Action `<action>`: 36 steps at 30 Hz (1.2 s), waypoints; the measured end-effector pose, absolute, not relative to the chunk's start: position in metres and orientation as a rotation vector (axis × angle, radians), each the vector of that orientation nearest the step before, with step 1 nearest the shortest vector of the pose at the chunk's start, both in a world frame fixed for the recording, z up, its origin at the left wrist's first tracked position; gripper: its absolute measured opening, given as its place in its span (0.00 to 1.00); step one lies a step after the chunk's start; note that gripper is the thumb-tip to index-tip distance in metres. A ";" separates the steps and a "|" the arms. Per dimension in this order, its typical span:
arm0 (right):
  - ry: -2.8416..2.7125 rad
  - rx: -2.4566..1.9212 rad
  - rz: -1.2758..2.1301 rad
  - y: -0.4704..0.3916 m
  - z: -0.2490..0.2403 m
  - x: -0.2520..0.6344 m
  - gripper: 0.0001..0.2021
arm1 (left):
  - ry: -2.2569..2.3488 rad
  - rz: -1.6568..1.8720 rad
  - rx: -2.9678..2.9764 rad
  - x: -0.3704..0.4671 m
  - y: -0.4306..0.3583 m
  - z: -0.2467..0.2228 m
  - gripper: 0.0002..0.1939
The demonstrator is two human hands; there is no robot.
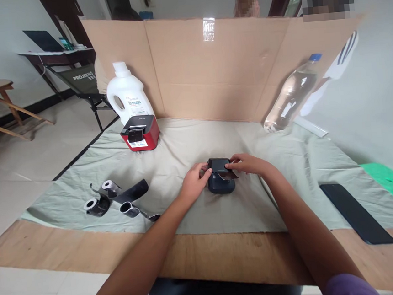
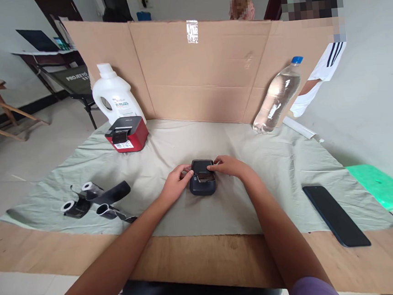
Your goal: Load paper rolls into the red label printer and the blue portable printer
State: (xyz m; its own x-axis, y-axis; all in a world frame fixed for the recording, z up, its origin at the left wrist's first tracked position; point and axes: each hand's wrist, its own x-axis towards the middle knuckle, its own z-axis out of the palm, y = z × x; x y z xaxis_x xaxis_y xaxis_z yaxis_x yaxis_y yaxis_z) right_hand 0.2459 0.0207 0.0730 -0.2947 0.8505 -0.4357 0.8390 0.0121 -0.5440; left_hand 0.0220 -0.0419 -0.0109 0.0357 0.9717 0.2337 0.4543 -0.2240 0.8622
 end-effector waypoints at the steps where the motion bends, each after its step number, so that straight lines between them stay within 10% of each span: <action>1: -2.236 -1.847 1.219 0.021 0.075 0.245 0.26 | 1.451 1.129 1.744 0.022 -0.042 -0.011 0.17; 27: -2.137 -1.666 0.636 -0.042 0.031 0.234 0.24 | 1.483 1.112 1.483 0.030 -0.051 -0.002 0.14; 36: -2.168 -1.395 0.796 -0.070 0.009 0.244 0.54 | 1.398 1.101 1.264 0.058 -0.080 0.005 0.28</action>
State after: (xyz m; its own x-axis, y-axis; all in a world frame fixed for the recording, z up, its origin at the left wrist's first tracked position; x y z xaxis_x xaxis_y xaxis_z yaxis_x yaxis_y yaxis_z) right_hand 0.2438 -0.0702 0.0090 -0.3943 0.9174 0.0546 0.6639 0.3254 -0.6733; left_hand 0.0582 -0.0799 0.0049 -0.0462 0.9969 -0.0644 0.1708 0.0714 0.9827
